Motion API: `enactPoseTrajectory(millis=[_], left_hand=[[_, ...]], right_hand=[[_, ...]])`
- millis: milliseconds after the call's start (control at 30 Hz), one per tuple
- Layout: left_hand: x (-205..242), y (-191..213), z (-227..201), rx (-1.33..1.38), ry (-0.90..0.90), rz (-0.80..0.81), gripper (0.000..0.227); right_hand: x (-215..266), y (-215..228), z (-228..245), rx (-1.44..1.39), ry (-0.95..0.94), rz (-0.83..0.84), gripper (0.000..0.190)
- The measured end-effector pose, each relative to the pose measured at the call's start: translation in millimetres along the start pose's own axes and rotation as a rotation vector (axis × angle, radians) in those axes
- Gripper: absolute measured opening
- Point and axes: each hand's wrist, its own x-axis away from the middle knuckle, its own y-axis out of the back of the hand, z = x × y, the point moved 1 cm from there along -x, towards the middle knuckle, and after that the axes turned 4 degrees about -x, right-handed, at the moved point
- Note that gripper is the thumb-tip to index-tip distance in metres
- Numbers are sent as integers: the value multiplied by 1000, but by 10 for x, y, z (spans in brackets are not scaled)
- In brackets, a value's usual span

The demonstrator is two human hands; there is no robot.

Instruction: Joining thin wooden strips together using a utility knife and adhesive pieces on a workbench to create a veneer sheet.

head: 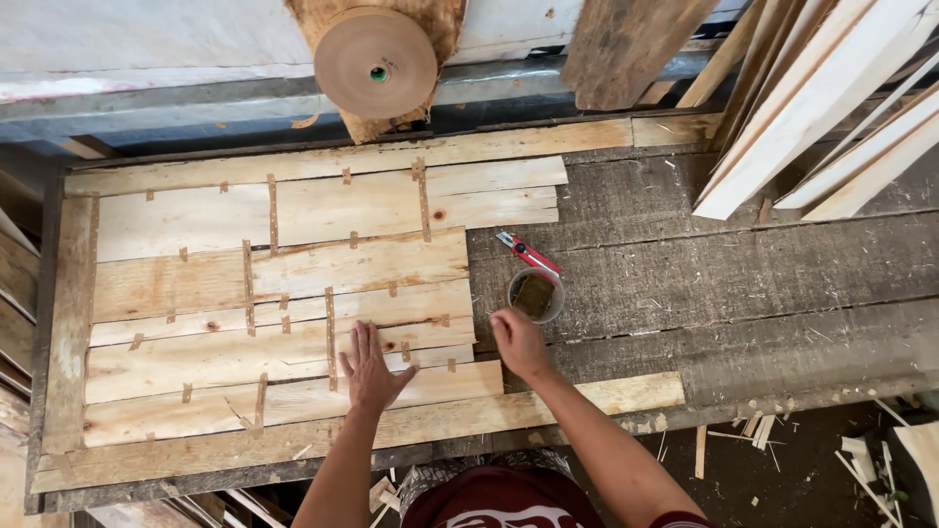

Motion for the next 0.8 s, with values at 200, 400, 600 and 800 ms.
enactPoseTrajectory(millis=[200, 400, 600, 800], left_hand=[[10, -53, -219, 16, 5, -33, 122], [-42, -295, -612, 105, -77, -160, 92], [133, -301, -779, 292, -202, -320, 62], [314, -46, -751, 384, -212, -257, 36]], right_hand=[[-182, 700, -181, 502, 62, -489, 44], [-173, 753, -863, 133, -439, -340, 49], [-94, 506, -1024, -36, -385, -335, 27], [-322, -139, -683, -28, -338, -234, 29]])
